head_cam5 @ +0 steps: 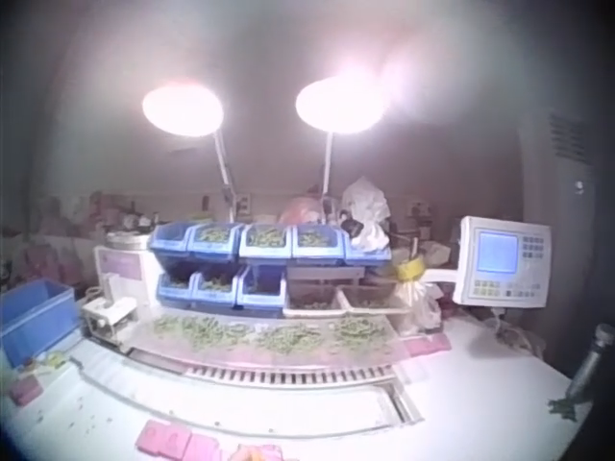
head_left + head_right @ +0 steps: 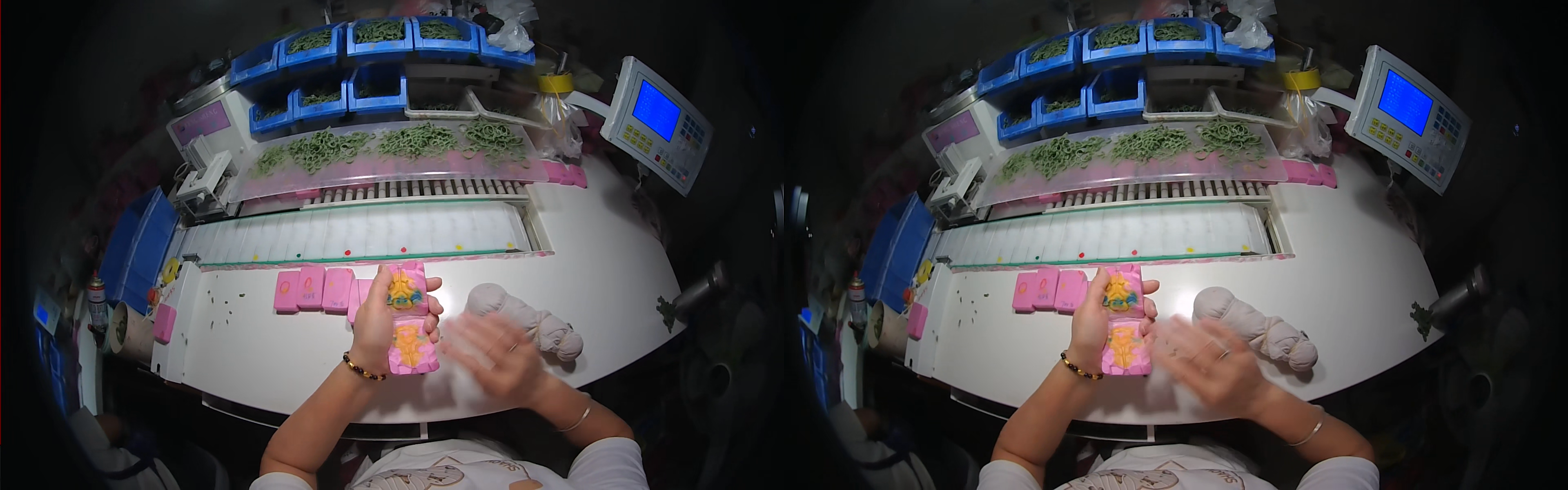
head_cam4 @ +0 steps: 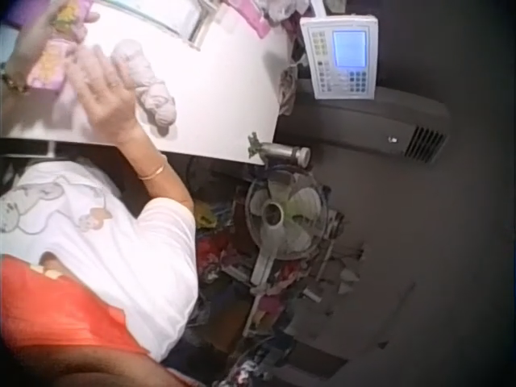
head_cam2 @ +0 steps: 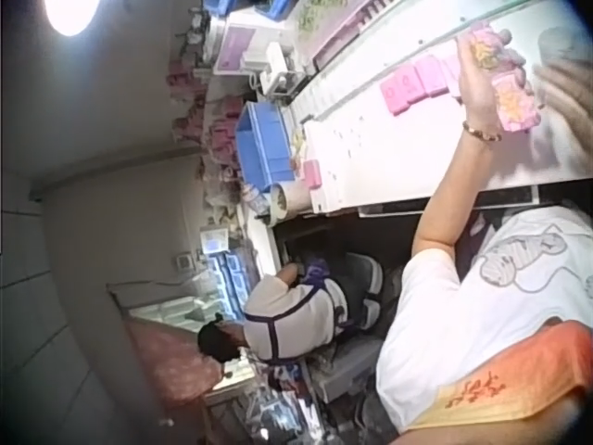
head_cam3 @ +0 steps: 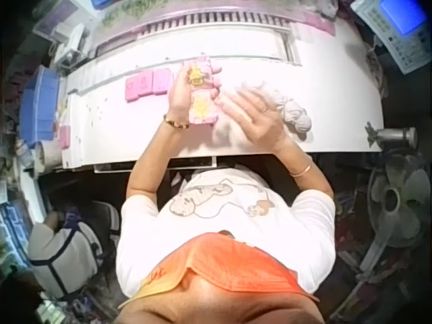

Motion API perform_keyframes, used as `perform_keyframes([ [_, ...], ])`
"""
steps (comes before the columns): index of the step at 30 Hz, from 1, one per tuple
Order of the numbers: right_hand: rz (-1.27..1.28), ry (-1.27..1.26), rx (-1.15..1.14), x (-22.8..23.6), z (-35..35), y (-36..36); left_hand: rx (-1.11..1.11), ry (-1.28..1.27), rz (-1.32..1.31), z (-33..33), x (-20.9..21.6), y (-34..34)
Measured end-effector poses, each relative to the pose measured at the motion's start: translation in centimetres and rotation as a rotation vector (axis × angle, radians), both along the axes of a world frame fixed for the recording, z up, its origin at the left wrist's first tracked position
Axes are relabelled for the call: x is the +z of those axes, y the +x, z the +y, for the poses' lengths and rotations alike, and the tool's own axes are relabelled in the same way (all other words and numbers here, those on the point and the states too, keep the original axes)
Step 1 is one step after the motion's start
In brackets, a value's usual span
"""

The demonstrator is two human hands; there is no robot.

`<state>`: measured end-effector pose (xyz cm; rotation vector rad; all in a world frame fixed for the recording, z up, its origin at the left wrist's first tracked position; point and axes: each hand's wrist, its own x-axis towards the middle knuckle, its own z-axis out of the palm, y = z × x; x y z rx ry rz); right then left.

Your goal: Assembling small toy figurines by placing them into pink plastic containers, adding accessories, and wiping them clean with a cloth at a production station.

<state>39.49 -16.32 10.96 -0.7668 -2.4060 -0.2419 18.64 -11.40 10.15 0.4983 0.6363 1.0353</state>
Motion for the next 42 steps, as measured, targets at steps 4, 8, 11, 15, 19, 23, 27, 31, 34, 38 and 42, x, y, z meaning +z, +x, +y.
perform_keyframes([
  [4, -0.133, -0.308, -0.367, 0.7, 1.4, 3.8, 0.018, 0.002, 0.045, -0.6, 0.8, 0.3],
  [8, -0.197, -0.352, -0.326, 1.2, 2.0, 4.4, 0.006, 0.006, 0.045, -1.2, 1.1, 1.1],
  [11, -0.087, -0.195, -0.296, 3.4, 2.1, 3.0, 0.006, -0.005, 0.027, -1.3, 0.4, 1.4],
  [15, 0.264, 0.211, -0.376, 5.3, 2.0, -0.1, 0.000, 0.005, 0.042, -1.7, -0.5, 1.1],
  [19, -0.105, 0.104, -0.129, 3.1, 1.2, -2.5, 0.190, 0.017, 0.140, -1.9, 0.9, 1.6],
  [23, -0.094, -0.072, -0.137, 3.4, 1.8, -1.9, 0.103, 0.029, 0.228, -2.5, 0.8, 0.6],
  [27, 0.064, -0.041, -0.182, 5.6, 2.2, -2.0, 0.143, 0.054, 0.135, -2.2, 0.0, -0.5],
  [31, 0.124, 0.058, -0.143, 6.3, 0.4, -2.9, 0.391, 0.255, 0.108, -2.4, 0.5, -0.6],
  [34, -0.077, -0.176, -0.010, 3.4, -1.1, -3.5, 0.568, 0.587, 0.366, -3.1, 1.9, -0.1],
  [38, -0.060, -0.322, -0.036, 5.4, -0.7, -1.9, 0.595, 0.726, 0.518, -3.2, 1.1, -1.5],
  [42, 0.033, -0.102, -0.090, 6.7, -0.9, -2.4, 0.662, 0.806, 0.586, -3.1, 0.8, -1.7],
])
